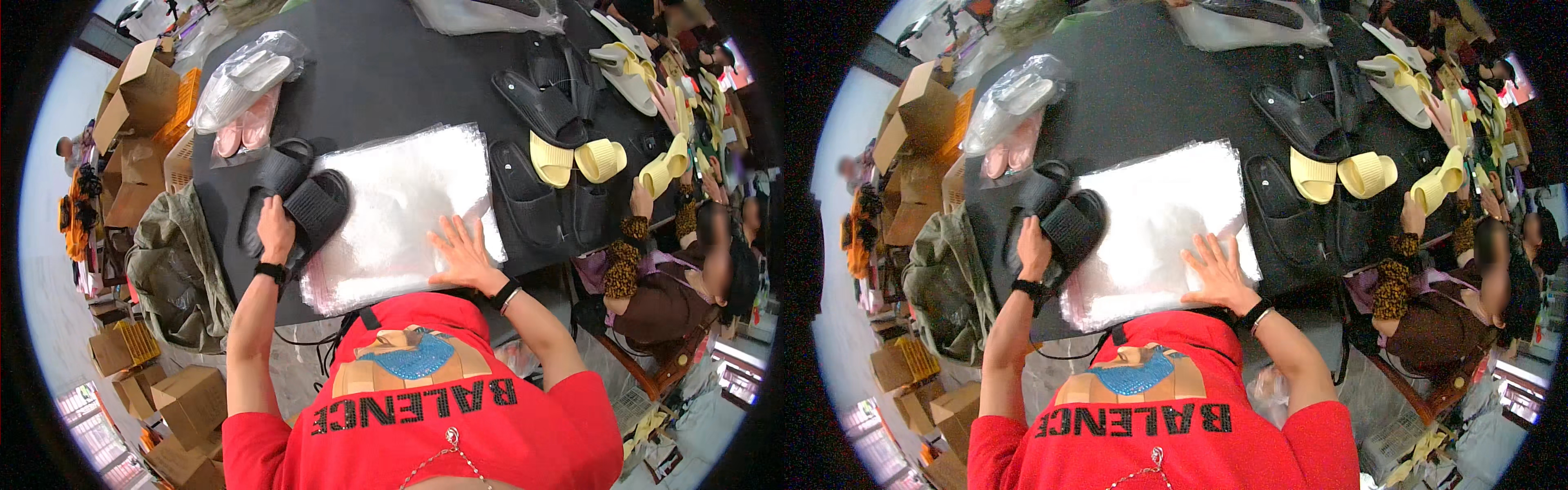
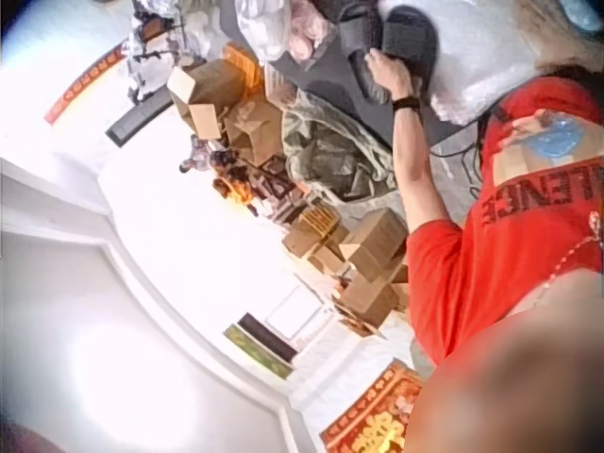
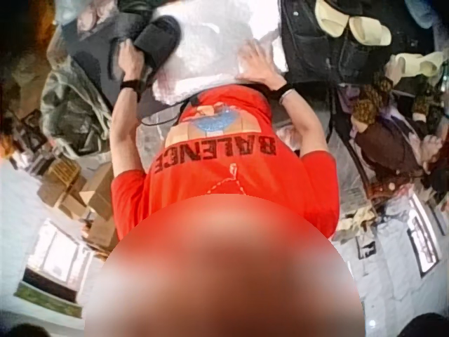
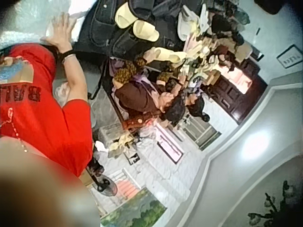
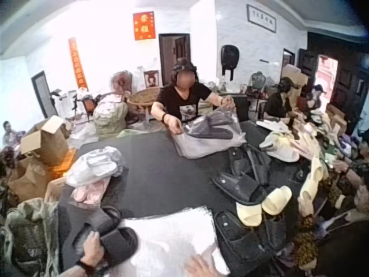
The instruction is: Packing finished sandals into plastic bags at a quality control and finishing station.
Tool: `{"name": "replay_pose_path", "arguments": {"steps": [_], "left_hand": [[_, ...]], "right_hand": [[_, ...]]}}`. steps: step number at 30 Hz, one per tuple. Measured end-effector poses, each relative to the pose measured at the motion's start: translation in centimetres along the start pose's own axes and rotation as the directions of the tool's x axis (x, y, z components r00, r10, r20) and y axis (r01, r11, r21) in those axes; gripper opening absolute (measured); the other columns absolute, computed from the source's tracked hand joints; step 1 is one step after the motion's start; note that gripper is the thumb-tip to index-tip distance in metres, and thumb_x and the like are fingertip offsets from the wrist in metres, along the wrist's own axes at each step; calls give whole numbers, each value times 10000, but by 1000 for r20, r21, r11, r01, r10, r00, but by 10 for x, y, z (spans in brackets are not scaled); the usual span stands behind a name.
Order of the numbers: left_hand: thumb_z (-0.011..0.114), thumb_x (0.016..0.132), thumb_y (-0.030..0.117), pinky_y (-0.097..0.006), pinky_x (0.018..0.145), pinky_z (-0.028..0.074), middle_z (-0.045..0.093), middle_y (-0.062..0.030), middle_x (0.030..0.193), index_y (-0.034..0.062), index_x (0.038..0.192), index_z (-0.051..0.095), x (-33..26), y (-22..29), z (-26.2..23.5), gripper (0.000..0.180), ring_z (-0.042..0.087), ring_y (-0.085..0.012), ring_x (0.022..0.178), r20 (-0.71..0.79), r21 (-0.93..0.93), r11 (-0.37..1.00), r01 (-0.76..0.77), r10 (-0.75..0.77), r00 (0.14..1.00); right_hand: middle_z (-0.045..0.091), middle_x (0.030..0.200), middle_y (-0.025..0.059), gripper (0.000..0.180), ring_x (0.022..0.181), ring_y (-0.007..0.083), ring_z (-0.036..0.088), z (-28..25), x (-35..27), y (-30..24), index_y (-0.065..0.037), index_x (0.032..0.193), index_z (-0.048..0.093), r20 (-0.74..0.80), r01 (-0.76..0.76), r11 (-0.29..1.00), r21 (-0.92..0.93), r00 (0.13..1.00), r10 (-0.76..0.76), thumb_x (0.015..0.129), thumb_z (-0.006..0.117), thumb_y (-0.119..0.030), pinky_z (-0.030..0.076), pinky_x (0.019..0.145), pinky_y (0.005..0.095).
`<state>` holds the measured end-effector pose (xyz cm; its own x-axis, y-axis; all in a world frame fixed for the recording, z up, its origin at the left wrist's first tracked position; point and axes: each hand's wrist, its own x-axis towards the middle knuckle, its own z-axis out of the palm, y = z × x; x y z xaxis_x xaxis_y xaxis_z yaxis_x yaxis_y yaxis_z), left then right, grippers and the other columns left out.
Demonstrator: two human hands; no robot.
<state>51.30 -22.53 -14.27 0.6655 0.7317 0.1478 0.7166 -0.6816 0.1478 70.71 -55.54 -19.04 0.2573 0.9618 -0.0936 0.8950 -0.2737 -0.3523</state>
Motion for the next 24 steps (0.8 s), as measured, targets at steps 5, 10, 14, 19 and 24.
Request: {"name": "replay_pose_path", "arguments": {"steps": [5, 10, 14, 19, 24], "left_hand": [[439, 674, -71, -497, 695, 395, 487, -235, 871, -5, 881, 437, -15, 41, -44, 218, 482, -434, 835, 4, -229, 952, -205, 212, 977], [500, 645, -47, -419, 805, 438, 522, -198, 1047, -1, 1026, 487, -71, 41, 7, 384, 504, -374, 981, 343, -278, 899, -338, 421, 840], [447, 690, -94, -402, 947, 354, 485, -213, 1178, 0, 1076, 508, -51, -25, 22, 402, 426, -369, 1130, 209, -207, 975, -81, 125, 970], [428, 641, -79, -460, 681, 400, 483, -224, 954, -32, 928, 484, -12, 5, -42, 296, 475, -436, 865, -93, -187, 945, -267, 254, 963], [434, 619, -93, -447, 647, 397, 469, -190, 808, -16, 823, 489, -14, 102, -103, 225, 481, -410, 778, 5, -330, 792, -514, 546, 838]], "right_hand": [[111, 1440, 156, 879, 1332, 332, 46, -5, -6, -3, -197, 1349, 303, 12, -40, 999, 24, 999, 40, 651, 506, -690, -17, 990, 627], [100, 1450, 127, 878, 1339, 311, 32, 8, 1, -4, -226, 1373, 238, 114, -54, 998, -28, 992, 57, 670, 490, -690, -24, 994, 620], [30, 1460, 113, 900, 1342, 308, -3, 12, -2, -5, -241, 1391, 166, 120, -61, 998, -14, 991, 62, 677, 496, -678, -53, 999, 604], [65, 1431, 203, 846, 1317, 360, 110, -32, 8, -15, -150, 1392, 128, 115, -152, 892, 427, 987, 113, 760, 540, -532, 153, 1031, 502], [156, 1407, 218, 887, 1209, 367, 354, -100, 26, -45, -170, 1396, 100, -149, 61, 603, 796, 984, 97, 715, 666, -226, 332, 979, 384]]}}
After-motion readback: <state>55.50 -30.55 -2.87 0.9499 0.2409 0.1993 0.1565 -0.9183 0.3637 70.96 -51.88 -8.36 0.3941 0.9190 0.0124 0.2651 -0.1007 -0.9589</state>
